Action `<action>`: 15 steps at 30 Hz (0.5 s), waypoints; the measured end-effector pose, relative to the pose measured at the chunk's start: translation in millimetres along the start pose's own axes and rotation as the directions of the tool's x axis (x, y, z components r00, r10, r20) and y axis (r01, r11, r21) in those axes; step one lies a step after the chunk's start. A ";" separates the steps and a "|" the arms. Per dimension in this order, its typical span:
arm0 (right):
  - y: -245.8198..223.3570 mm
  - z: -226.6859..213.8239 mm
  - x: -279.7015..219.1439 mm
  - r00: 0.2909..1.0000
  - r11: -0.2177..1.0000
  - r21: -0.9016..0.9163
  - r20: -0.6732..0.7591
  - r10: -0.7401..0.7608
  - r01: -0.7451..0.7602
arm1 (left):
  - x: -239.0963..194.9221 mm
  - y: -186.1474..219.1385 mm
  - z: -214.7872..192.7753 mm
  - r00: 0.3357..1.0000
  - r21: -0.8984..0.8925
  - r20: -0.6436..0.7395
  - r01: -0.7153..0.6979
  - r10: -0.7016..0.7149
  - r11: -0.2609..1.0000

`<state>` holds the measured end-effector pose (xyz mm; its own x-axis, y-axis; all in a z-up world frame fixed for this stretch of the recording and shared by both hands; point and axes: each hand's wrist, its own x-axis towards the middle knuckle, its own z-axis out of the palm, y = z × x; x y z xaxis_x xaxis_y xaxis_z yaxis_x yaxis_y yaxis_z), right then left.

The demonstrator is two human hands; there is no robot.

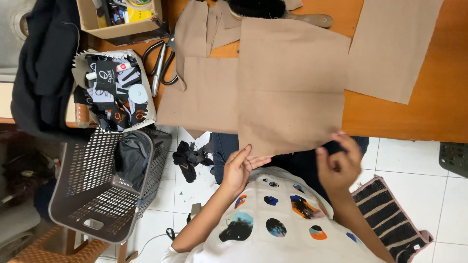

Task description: Trimming the edges of brown fabric pieces using thread snips on a low wooden table while sitting on the floor.

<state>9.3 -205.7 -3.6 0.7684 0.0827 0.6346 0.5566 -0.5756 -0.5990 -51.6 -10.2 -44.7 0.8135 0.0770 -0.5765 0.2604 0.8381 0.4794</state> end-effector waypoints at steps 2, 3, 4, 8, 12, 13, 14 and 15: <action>-27.3 19.7 9.4 0.979 0.979 0.148 0.130 -0.157 0.138 | -9.6 10.0 17.8 1.000 -0.019 0.021 0.015 -0.015 1.000; -39.8 29.6 15.2 0.915 0.917 0.307 0.228 -0.332 0.255 | -12.8 14.7 27.4 0.999 -0.041 0.047 0.027 -0.025 0.999; -47.3 34.0 19.1 0.916 0.918 0.302 0.227 -0.331 0.257 | -11.7 10.7 20.0 0.998 -0.040 0.053 0.030 -0.028 0.999; -37.5 40.9 9.4 0.888 0.873 0.264 0.101 -0.448 0.410 | -8.4 14.8 13.3 0.999 -0.053 0.018 0.035 -0.035 0.998; -3.1 25.8 1.6 0.959 0.962 0.066 -0.118 -0.257 0.266 | -7.3 29.4 8.8 0.998 -0.040 -0.052 -0.035 0.032 0.999; 2.0 24.7 -1.5 0.957 0.961 0.061 -0.123 -0.261 0.270 | -6.6 29.4 9.3 0.998 -0.039 -0.045 -0.035 0.033 0.999; 7.3 23.5 -4.6 0.969 0.970 0.088 -0.121 -0.217 0.228 | -5.7 29.1 10.0 0.998 -0.039 -0.052 -0.023 0.021 0.999; 12.2 21.8 -8.7 0.979 0.976 0.116 -0.116 -0.170 0.184 | -6.0 28.2 10.1 0.998 -0.039 -0.062 -0.010 0.008 0.999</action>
<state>16.2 -195.8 -27.1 0.6205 0.0842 0.7797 0.7210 -0.4522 -0.5250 -44.0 7.5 -21.0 0.7816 0.1167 -0.6127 0.2320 0.8575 0.4592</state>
